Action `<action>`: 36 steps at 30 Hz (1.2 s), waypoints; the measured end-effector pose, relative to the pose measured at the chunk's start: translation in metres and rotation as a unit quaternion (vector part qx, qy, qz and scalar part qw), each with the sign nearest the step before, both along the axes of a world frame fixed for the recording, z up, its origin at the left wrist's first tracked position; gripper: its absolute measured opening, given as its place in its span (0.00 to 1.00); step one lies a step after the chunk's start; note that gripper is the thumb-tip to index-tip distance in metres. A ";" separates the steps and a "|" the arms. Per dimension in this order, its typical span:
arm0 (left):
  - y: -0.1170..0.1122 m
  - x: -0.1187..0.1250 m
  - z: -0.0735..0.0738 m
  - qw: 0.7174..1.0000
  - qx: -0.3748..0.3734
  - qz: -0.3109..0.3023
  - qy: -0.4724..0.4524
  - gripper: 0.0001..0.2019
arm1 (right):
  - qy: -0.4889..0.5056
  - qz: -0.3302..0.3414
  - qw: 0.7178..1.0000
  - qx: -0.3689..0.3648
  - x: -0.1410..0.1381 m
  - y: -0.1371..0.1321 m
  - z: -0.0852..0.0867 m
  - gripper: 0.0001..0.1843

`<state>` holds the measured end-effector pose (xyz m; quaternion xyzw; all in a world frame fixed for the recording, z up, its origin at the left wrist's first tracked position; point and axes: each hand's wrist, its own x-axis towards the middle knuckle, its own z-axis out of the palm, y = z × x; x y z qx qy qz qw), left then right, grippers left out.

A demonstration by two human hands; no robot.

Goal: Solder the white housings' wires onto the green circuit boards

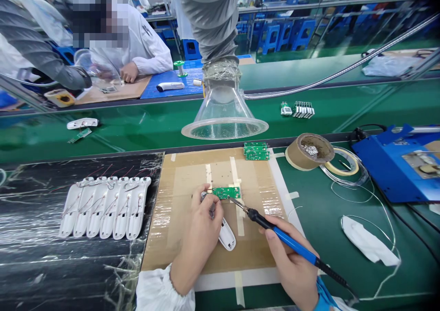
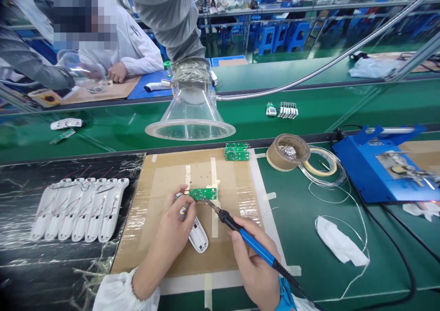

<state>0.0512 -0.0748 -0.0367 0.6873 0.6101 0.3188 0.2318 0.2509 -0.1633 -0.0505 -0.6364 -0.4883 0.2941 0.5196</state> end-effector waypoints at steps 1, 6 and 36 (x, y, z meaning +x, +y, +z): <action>0.000 0.000 0.000 1.000 0.000 0.000 0.000 0.09 | -0.002 0.001 1.000 0.000 0.000 0.000 0.001 0.12; -0.001 -0.001 0.000 1.000 -0.007 -0.002 -0.006 0.09 | -0.012 -0.004 1.000 0.010 0.000 -0.002 0.004 0.11; 0.006 -0.006 0.013 0.999 -0.037 0.004 -0.028 0.12 | -0.411 0.023 0.880 0.238 0.116 0.127 0.007 0.08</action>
